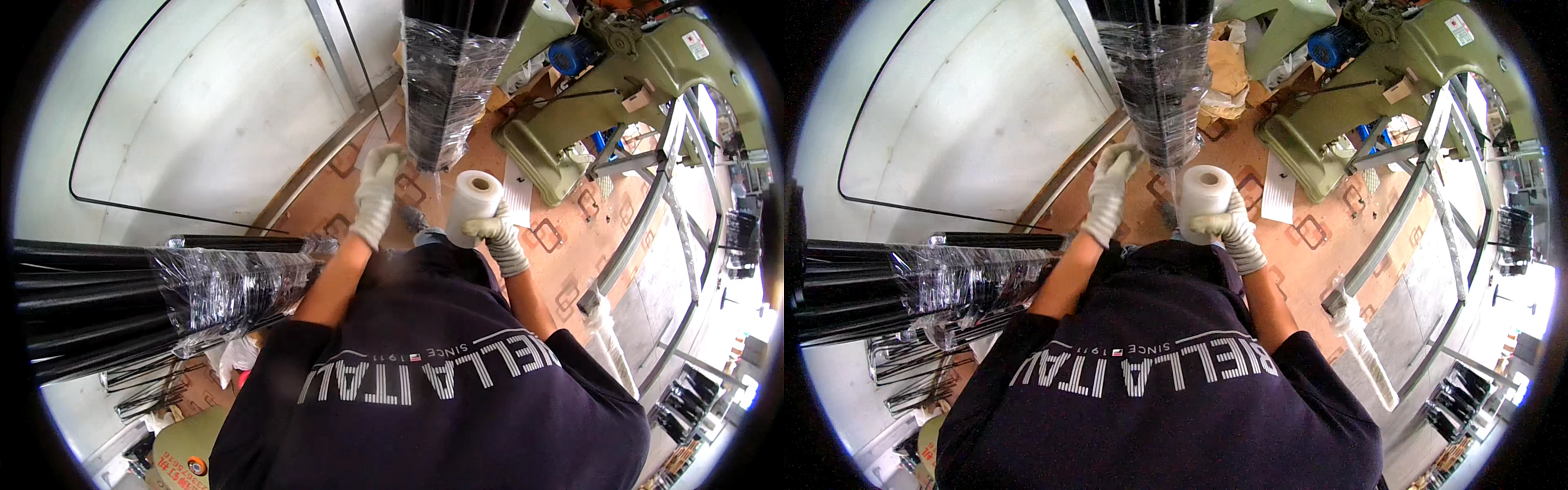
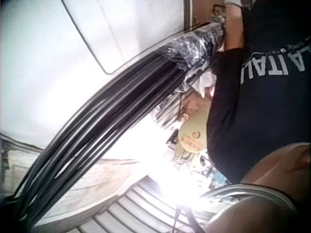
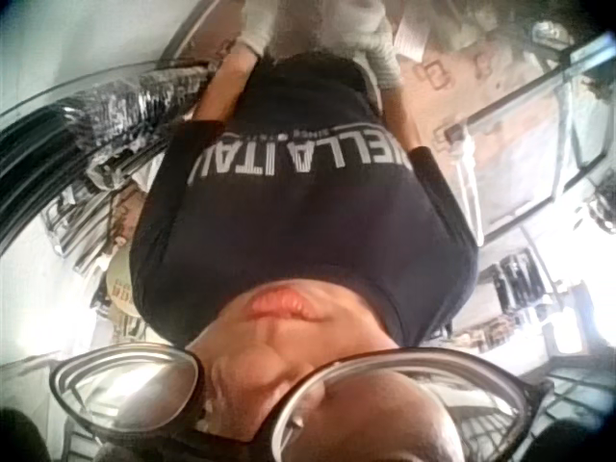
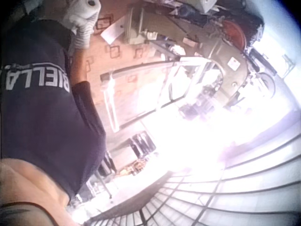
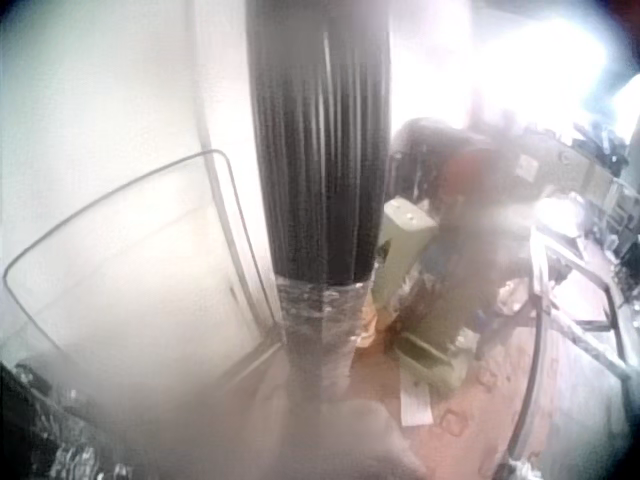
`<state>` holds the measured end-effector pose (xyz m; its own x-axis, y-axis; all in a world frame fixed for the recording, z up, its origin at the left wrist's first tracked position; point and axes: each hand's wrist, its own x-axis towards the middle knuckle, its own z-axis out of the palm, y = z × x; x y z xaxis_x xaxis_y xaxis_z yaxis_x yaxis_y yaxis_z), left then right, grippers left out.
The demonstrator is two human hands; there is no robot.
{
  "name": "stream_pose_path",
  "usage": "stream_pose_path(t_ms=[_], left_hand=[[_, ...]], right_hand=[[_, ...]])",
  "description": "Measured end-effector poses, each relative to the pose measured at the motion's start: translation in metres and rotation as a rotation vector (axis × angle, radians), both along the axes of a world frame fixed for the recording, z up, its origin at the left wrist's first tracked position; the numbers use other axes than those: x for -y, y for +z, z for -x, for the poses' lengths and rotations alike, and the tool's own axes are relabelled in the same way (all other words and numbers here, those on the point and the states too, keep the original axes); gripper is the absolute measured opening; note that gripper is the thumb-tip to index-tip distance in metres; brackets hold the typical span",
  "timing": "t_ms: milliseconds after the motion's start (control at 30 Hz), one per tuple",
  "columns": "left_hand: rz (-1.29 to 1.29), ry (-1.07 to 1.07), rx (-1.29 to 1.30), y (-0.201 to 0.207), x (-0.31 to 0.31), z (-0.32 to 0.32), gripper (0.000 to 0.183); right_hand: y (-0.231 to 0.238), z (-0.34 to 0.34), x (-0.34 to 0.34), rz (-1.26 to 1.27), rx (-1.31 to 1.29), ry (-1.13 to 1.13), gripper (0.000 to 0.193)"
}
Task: The person uses a roll of clear plastic film to wrap bundles of long black metal tubes. The person circles the film around the ends and middle of the bundles multiple times to secure them.
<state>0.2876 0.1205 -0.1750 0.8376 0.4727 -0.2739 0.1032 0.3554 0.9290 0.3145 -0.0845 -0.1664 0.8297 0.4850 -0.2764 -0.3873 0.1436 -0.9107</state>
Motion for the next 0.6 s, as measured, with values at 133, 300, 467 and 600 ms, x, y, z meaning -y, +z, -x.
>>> stream_pose_path(t_ms=[133,300,467,600], left_hand=[[0.729,-0.035,0.096,-0.015,0.001,-0.062,0.029],[0.86,-0.081,0.03,-0.011,0.005,-0.074,0.024],[0.723,-0.061,-0.01,-0.015,0.01,-0.063,0.024],[0.753,0.113,-0.128,-0.007,-0.001,-0.061,0.03]], right_hand=[[-0.021,-0.019,0.019,-0.094,0.088,-0.084,0.061],[-0.035,-0.104,0.019,-0.102,0.188,-0.211,0.064],[-0.106,-0.195,-0.048,0.851,0.875,0.109,0.046],[-0.12,-0.196,-0.094,0.662,0.785,0.56,0.032]])
